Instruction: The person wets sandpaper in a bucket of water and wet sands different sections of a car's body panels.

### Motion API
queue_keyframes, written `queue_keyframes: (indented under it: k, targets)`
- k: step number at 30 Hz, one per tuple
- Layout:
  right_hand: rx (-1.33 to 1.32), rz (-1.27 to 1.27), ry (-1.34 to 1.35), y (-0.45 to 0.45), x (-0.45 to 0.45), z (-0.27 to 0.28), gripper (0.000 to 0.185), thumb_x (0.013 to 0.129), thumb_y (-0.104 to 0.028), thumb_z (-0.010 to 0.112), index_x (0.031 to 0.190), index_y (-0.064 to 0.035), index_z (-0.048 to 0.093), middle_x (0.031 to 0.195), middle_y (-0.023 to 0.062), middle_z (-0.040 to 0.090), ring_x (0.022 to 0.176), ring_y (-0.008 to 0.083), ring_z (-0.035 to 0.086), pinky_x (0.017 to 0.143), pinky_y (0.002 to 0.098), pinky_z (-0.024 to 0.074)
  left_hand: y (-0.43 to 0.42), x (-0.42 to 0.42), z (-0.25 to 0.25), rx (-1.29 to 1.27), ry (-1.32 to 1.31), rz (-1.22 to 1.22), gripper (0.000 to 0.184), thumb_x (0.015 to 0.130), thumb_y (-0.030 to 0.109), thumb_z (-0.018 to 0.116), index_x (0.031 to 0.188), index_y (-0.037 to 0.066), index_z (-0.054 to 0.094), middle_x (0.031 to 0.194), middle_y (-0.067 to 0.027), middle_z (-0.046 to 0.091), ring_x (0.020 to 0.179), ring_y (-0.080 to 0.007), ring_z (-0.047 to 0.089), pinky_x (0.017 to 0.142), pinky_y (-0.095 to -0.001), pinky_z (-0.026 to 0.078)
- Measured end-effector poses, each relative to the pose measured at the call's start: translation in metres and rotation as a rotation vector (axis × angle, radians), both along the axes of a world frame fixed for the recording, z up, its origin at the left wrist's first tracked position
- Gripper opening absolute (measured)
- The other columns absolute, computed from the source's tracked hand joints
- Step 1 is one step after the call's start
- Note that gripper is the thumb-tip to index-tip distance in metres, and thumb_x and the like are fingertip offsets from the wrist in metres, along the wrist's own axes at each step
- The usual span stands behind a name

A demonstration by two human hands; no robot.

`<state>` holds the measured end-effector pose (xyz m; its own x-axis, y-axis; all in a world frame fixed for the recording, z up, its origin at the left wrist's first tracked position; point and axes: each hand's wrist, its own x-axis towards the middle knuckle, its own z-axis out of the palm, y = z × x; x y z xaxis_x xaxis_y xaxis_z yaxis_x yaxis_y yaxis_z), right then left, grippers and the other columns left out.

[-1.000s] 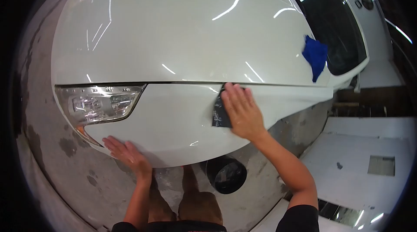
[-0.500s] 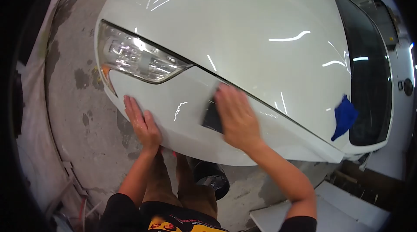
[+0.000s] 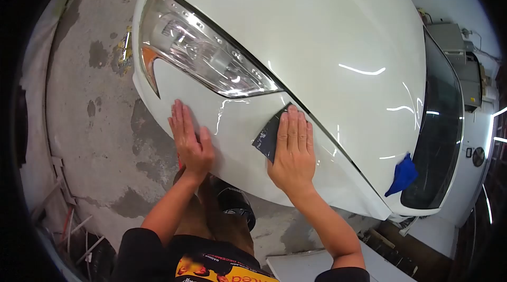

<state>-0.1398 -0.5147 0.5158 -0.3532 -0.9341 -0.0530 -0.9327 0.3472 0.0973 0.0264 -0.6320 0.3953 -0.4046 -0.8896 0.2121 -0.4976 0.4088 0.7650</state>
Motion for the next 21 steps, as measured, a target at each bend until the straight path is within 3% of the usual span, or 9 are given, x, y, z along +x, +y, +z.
queue_keyframes:
  k: [4, 8, 12, 15, 17, 21]
  targets:
    - [-0.007, -0.084, -0.060, -0.036, 0.011, 0.000, 0.077, 0.088, -0.023, 0.061, 0.148, 0.0149, 0.029, 0.155, 0.0336, 0.029, 0.145, 0.0473, 0.030, 0.121, 0.0534, 0.0209, -0.001, 0.002, -0.001, 0.004, -0.008, -0.026, 0.067, 0.090, 0.016, 0.049, 0.149, -0.010, 0.034, 0.158, -0.0292, 0.030, 0.148, -0.0471, 0.026, 0.121, -0.0576, 0.013]
    - [0.110, -0.061, 0.044, -0.008, 0.005, -0.001, 0.084, 0.086, -0.024, 0.065, 0.149, 0.0150, 0.026, 0.156, 0.0331, 0.028, 0.146, 0.0479, 0.028, 0.122, 0.0530, 0.0206, -0.007, 0.000, -0.005, -0.004, -0.003, -0.009, 0.068, 0.089, 0.018, 0.050, 0.149, -0.011, 0.034, 0.158, -0.0291, 0.030, 0.148, -0.0466, 0.026, 0.121, -0.0575, 0.013]
    - [0.029, -0.062, -0.107, -0.039, 0.011, 0.007, 0.081, 0.088, -0.024, 0.065, 0.146, 0.0181, 0.028, 0.155, 0.0361, 0.028, 0.144, 0.0509, 0.028, 0.121, 0.0557, 0.0202, -0.003, 0.003, -0.001, 0.016, -0.006, -0.022, 0.069, 0.089, 0.018, 0.050, 0.149, -0.011, 0.034, 0.158, -0.0290, 0.030, 0.148, -0.0462, 0.027, 0.121, -0.0574, 0.013]
    - [0.175, -0.047, -0.049, -0.014, 0.009, 0.021, 0.081, 0.089, -0.020, 0.065, 0.146, 0.0197, 0.024, 0.153, 0.0394, 0.025, 0.144, 0.0540, 0.025, 0.121, 0.0545, 0.0194, -0.003, 0.002, -0.002, -0.003, 0.003, -0.010, 0.069, 0.088, 0.018, 0.050, 0.149, -0.010, 0.034, 0.158, -0.0289, 0.031, 0.148, -0.0459, 0.027, 0.121, -0.0571, 0.013]
    - [0.067, -0.082, -0.127, -0.030, 0.014, 0.012, 0.079, 0.089, -0.019, 0.064, 0.144, 0.0222, 0.025, 0.153, 0.0409, 0.024, 0.143, 0.0561, 0.025, 0.121, 0.0552, 0.0192, -0.003, 0.002, -0.003, 0.002, -0.005, -0.007, 0.070, 0.088, 0.020, 0.051, 0.148, -0.011, 0.035, 0.157, -0.0300, 0.032, 0.147, -0.0466, 0.028, 0.121, -0.0576, 0.014]
    - [0.169, -0.004, -0.024, -0.021, 0.008, 0.017, 0.085, 0.088, -0.026, 0.067, 0.146, 0.0203, 0.025, 0.154, 0.0394, 0.025, 0.145, 0.0519, 0.025, 0.122, 0.0528, 0.0194, -0.002, 0.002, -0.001, 0.005, 0.025, 0.000, 0.069, 0.088, 0.018, 0.051, 0.150, -0.009, 0.034, 0.158, -0.0278, 0.031, 0.148, -0.0453, 0.028, 0.121, -0.0569, 0.014]
